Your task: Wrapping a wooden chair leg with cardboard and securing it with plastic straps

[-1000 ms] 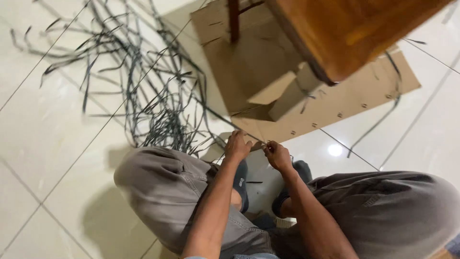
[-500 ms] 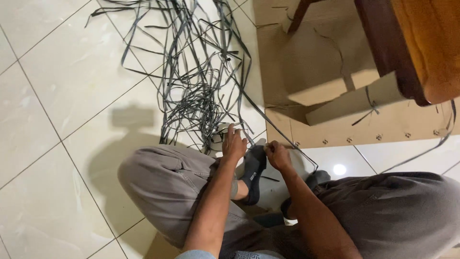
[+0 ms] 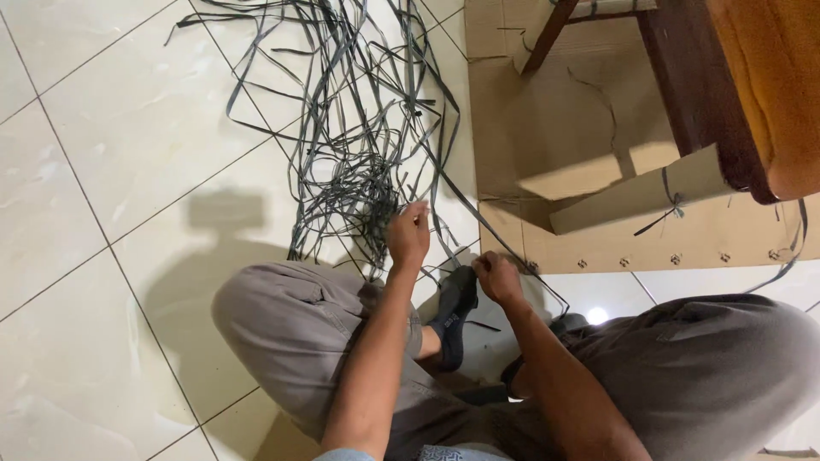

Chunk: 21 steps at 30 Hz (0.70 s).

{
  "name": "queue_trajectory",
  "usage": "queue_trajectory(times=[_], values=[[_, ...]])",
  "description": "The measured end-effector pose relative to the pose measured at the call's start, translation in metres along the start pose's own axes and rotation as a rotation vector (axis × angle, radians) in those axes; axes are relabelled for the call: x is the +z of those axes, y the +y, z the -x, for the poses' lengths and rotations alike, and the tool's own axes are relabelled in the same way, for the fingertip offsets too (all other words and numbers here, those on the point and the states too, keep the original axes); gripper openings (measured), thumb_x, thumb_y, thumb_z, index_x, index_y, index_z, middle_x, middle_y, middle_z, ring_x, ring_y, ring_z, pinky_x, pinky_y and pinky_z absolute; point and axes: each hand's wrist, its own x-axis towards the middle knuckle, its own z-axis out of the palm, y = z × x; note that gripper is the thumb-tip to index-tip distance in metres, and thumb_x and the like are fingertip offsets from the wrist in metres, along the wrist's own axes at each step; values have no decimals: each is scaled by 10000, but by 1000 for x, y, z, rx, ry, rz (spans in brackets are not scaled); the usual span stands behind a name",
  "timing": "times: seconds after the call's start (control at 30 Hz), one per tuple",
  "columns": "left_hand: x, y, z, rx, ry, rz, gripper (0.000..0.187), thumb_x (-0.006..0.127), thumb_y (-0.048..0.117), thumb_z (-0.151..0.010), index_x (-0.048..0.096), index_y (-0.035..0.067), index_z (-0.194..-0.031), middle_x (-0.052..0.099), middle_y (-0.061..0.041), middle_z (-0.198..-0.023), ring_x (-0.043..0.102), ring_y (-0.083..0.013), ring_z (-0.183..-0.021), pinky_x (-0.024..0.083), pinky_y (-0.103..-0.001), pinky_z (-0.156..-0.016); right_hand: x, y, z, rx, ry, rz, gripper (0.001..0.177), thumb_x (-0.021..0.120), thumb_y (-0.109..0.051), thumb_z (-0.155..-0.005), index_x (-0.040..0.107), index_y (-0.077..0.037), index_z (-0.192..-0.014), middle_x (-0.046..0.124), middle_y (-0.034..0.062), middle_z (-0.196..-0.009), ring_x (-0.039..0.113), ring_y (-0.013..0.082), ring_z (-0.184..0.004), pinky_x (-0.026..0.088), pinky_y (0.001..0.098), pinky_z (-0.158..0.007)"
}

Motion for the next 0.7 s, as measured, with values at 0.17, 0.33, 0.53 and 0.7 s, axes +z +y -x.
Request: queue_trajectory(times=[0.17, 0.33, 0.53, 0.7], values=[[-63, 70, -3, -149, 46, 641, 451, 759, 223, -905, 638, 148, -1333, 787, -143, -1045, 706, -156, -900, 560, -336, -790, -14, -20, -3, 6, 73, -88, 303, 624, -414, -941, 725, -156, -1066, 769, 90, -877, 738, 360, -953, 561, 509, -891], [-78, 95, -5, -138, 51, 801, 375, 831, 263, -835, 754, 96, -1163, 777, -103, -929, 649, -149, -878, 543, -341, -811, -51, -53, -2, 1, 197, -810, 216, 636, -257, -1010, 676, -58, -936, 683, 111, -782, 633, 201, -707, 538, 349, -674], [-69, 102, -2, -41, -83, 1017, 208, 760, 176, -939, 731, 25, -1078, 774, -177, -955, 625, -110, -749, 511, -232, -643, -97, -123, 38, -219, 109, -1003, 255, 600, -258, -1061, 725, -86, -1201, 723, 116, -1171, 585, 222, -1118, 481, 432, -1004], [-62, 112, 4, -51, -77, 1001, 190, 743, 165, -936, 703, 33, -1067, 773, -153, -952, 647, -96, -754, 533, -200, -644, -115, -135, 53, -241, 37, -1177, 413, 514, -327, -1088, 656, 5, -1287, 704, 170, -941, 615, 200, -827, 512, 357, -799]])
